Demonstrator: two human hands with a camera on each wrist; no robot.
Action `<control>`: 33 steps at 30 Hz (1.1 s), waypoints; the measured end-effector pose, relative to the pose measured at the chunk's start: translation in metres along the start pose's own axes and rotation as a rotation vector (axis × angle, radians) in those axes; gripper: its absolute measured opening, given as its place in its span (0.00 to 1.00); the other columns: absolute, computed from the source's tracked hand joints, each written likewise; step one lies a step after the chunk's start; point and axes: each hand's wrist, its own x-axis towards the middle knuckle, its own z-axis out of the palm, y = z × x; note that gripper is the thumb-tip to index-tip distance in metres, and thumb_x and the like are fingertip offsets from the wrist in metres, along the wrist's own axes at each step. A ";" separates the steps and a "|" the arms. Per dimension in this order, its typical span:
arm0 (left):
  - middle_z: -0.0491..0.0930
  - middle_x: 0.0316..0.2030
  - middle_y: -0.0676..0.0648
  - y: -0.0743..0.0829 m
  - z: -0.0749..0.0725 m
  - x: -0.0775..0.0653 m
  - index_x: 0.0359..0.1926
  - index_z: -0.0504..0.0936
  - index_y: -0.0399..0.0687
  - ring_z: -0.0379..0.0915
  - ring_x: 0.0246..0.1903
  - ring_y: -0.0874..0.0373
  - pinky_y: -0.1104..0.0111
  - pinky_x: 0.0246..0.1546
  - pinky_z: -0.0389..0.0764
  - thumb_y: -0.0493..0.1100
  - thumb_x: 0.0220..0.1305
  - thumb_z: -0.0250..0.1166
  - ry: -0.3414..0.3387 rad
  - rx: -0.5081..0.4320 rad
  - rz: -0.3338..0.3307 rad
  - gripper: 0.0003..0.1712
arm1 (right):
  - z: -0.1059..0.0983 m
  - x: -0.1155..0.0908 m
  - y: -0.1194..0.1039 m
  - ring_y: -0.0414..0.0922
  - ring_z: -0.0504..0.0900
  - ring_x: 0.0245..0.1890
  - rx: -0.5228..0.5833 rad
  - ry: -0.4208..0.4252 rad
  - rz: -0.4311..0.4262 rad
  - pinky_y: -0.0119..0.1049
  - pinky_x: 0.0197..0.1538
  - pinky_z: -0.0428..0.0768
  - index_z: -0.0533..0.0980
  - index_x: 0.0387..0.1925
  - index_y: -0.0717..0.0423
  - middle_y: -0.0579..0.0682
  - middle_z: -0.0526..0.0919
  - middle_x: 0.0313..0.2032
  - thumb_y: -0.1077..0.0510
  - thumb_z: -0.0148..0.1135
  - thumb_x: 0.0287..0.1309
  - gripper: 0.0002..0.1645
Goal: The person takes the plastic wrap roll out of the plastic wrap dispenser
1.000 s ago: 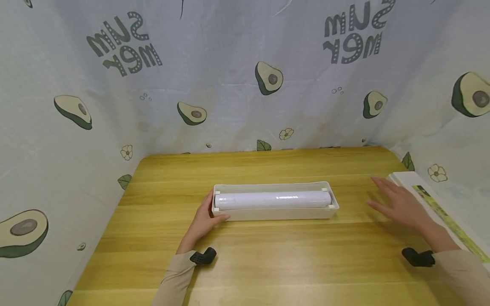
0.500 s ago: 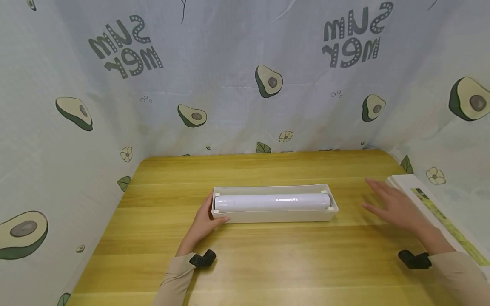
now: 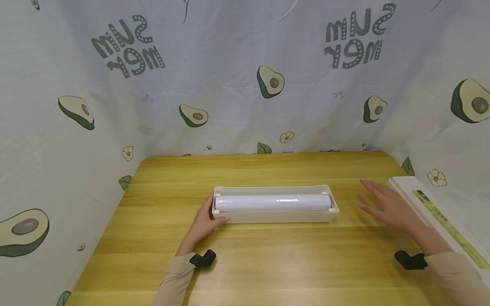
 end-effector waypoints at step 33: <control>0.61 0.65 0.36 0.027 0.000 -0.006 0.73 0.47 0.40 0.62 0.62 0.46 0.56 0.63 0.66 0.34 0.49 0.71 -0.001 0.022 -0.041 0.55 | 0.002 0.013 -0.017 0.69 0.69 0.52 -0.012 0.028 -0.048 0.63 0.51 0.67 0.54 0.71 0.52 0.72 0.70 0.57 0.47 0.66 0.52 0.49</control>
